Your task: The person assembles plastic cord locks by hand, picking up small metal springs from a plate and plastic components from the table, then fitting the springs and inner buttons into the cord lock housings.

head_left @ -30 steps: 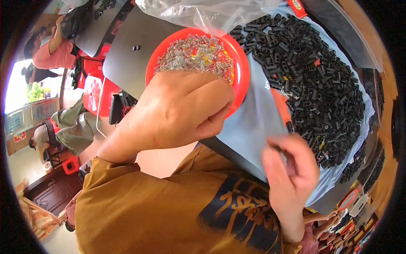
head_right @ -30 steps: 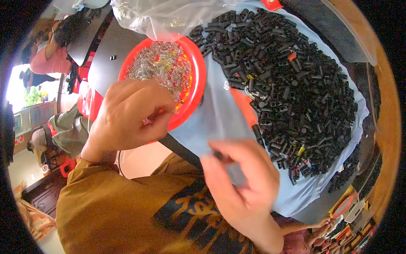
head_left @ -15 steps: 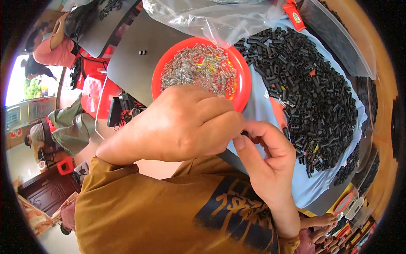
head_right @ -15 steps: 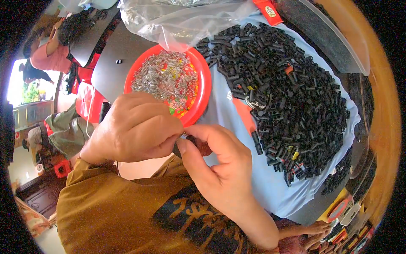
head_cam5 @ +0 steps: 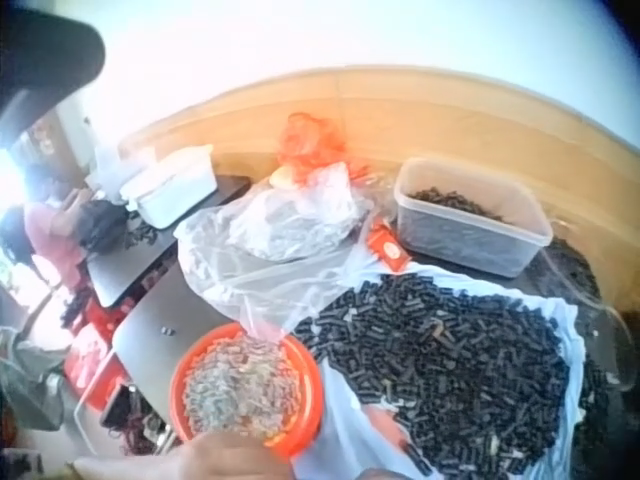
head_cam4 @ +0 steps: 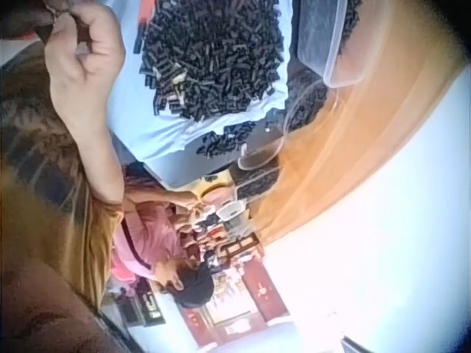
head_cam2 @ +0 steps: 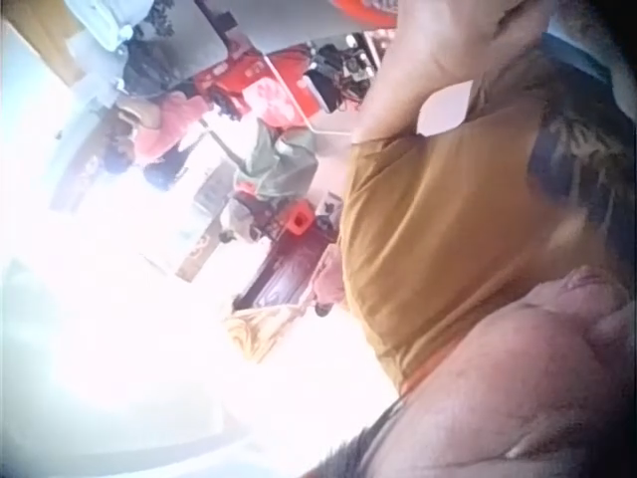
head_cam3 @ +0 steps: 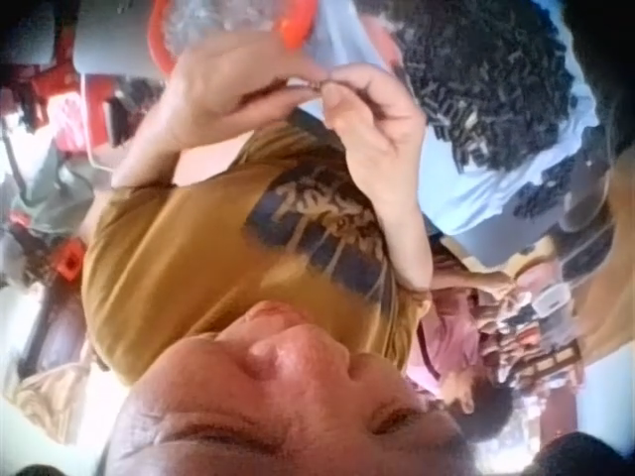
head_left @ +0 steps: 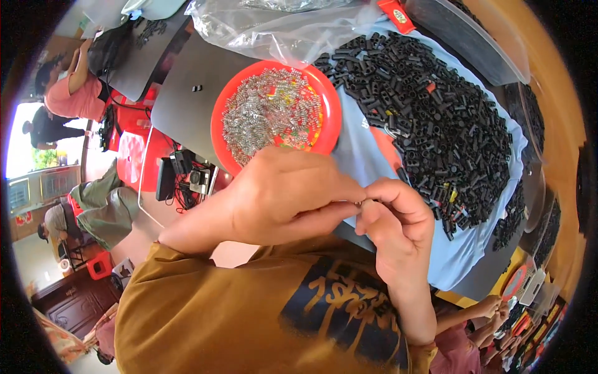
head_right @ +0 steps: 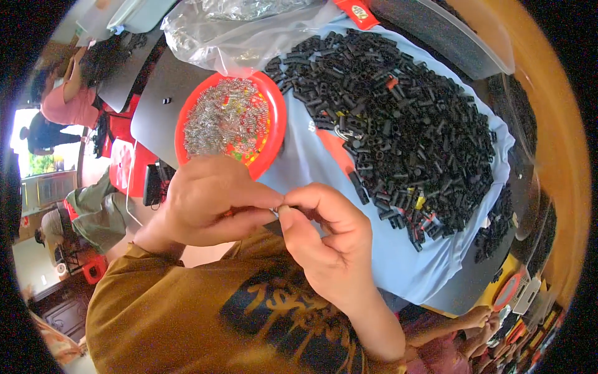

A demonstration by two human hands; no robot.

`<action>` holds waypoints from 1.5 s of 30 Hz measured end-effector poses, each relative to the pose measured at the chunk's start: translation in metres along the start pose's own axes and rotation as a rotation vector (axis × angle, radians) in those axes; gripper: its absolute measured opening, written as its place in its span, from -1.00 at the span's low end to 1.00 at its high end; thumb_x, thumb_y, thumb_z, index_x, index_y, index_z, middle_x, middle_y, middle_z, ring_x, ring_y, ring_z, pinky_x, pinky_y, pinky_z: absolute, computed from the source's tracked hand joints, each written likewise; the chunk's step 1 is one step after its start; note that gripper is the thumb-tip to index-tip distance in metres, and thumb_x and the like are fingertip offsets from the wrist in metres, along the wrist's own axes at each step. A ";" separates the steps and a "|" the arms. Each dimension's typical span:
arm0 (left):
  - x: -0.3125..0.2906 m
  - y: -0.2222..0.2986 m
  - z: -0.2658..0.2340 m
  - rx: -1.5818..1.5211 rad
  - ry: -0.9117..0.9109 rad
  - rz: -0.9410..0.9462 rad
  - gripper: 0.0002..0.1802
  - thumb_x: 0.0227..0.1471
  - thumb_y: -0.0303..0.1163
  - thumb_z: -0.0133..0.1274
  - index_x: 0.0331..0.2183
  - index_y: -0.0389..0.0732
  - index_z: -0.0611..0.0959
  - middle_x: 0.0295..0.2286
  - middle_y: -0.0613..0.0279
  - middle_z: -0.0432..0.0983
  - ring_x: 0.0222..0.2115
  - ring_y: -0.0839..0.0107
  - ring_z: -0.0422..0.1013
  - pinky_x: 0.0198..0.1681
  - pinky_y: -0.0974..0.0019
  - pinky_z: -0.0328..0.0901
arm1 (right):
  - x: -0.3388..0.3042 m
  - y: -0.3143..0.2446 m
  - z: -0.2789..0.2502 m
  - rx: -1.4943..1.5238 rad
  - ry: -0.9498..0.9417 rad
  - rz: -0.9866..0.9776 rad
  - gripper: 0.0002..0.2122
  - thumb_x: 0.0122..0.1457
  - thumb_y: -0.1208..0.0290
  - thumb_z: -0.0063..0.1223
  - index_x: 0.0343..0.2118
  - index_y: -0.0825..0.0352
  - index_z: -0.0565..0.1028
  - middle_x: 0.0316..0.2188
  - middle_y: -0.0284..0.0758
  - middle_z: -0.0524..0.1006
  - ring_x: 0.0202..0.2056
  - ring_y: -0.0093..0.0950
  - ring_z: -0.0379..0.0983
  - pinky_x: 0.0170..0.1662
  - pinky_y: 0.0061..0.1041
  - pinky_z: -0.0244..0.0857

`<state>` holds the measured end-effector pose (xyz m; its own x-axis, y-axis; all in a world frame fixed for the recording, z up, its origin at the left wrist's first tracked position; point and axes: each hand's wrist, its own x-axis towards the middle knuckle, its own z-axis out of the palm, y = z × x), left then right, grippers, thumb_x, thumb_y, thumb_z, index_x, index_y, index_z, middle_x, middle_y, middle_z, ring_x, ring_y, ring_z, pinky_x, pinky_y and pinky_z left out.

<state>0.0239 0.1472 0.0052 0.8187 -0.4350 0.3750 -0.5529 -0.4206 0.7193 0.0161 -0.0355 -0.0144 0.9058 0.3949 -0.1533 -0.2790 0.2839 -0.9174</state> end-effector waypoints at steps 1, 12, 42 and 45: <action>0.001 0.000 0.004 -0.009 -0.007 0.013 -0.78 -0.30 -0.54 0.19 -0.44 -0.23 0.60 -0.67 0.24 0.40 -0.66 0.34 0.36 -0.62 0.36 0.20 | -0.004 0.000 -0.001 -0.004 0.015 -0.007 -0.95 0.08 0.64 -0.05 -0.39 0.44 0.43 -0.50 -0.47 0.40 -0.48 -0.75 0.24 -0.39 -0.78 0.14; 0.013 0.022 0.031 -0.383 -0.016 -0.183 -0.89 -0.19 -0.60 0.09 -0.47 -0.25 0.56 -0.63 0.30 0.43 -0.69 0.58 0.30 -0.64 0.50 0.13 | -0.041 -0.004 -0.031 0.416 0.083 0.055 -0.78 0.15 0.45 -0.04 -0.20 0.46 0.39 -0.32 -0.19 0.50 -0.32 -0.45 0.47 -0.20 -0.48 0.37; 0.031 0.040 0.068 -0.238 -0.057 -0.002 -0.87 -0.19 -0.56 0.13 -0.47 -0.20 0.53 -0.67 0.32 0.41 -0.73 0.49 0.35 -0.67 0.43 0.20 | -0.069 0.003 -0.047 0.644 0.106 0.020 -0.80 0.09 0.60 -0.01 -0.20 0.47 0.41 -0.36 -0.14 0.52 -0.43 -0.42 0.50 -0.30 -0.46 0.42; 0.030 0.037 0.070 -0.285 -0.056 -0.010 -0.87 -0.18 -0.56 0.13 -0.47 -0.20 0.54 -0.66 0.31 0.41 -0.72 0.48 0.36 -0.67 0.42 0.20 | -0.068 0.005 -0.049 0.609 0.107 -0.001 -0.79 0.11 0.58 -0.02 -0.17 0.47 0.38 -0.35 -0.16 0.52 -0.41 -0.43 0.50 -0.28 -0.48 0.41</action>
<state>0.0174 0.0627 0.0022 0.8094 -0.4790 0.3398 -0.4725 -0.1875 0.8611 -0.0313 -0.1031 -0.0268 0.9243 0.3137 -0.2173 -0.3815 0.7448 -0.5476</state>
